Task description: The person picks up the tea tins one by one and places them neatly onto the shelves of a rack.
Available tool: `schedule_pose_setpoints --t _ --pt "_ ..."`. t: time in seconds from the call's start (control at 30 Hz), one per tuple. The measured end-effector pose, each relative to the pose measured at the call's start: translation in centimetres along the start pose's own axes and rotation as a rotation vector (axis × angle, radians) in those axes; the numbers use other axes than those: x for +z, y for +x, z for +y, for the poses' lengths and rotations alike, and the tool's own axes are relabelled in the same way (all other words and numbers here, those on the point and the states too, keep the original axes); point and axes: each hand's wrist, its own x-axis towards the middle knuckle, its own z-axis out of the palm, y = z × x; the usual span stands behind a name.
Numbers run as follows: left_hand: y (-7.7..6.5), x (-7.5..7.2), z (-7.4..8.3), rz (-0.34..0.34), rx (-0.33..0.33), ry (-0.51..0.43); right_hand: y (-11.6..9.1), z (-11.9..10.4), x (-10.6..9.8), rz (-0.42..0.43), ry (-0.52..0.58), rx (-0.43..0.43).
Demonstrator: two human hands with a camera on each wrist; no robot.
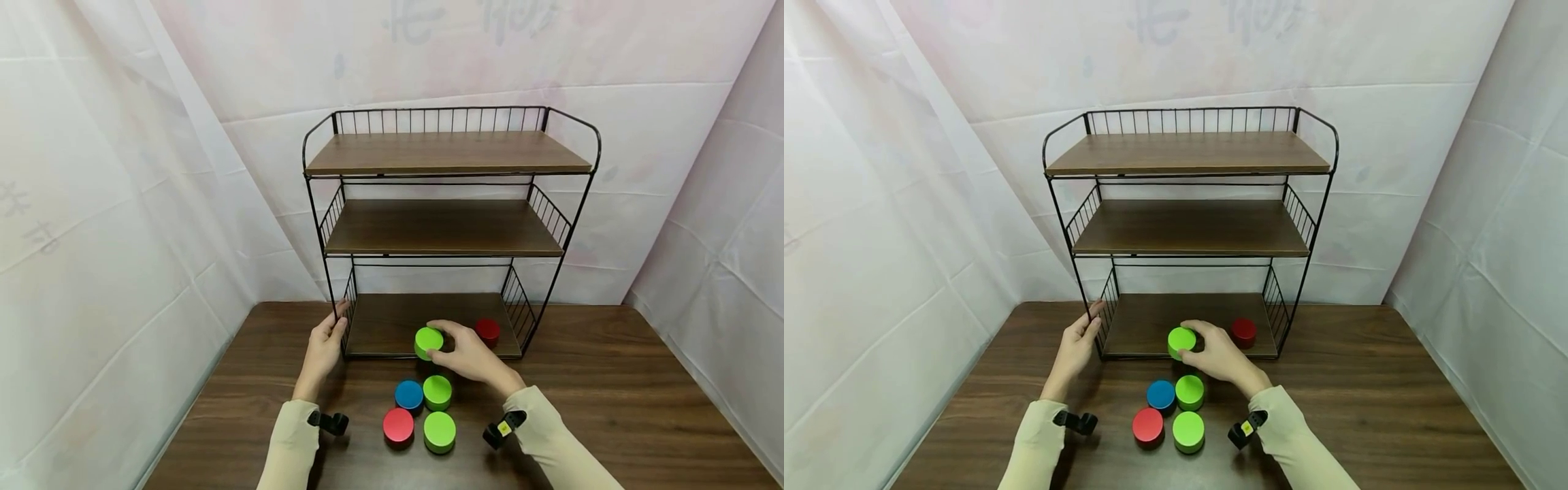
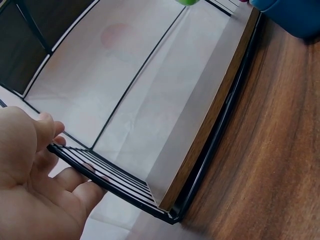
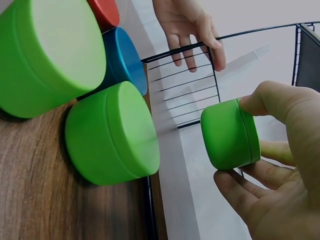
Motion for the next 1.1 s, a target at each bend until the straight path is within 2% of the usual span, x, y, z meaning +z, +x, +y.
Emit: schedule_pose_setpoints --t 0.63,1.1 --pt "0.1 -0.1 0.1 0.004 0.011 0.006 1.8 0.0 0.5 -0.004 0.014 0.001" --pt "-0.2 0.0 0.2 0.002 -0.014 0.002 3.0 -0.1 0.3 0.005 0.019 0.004"
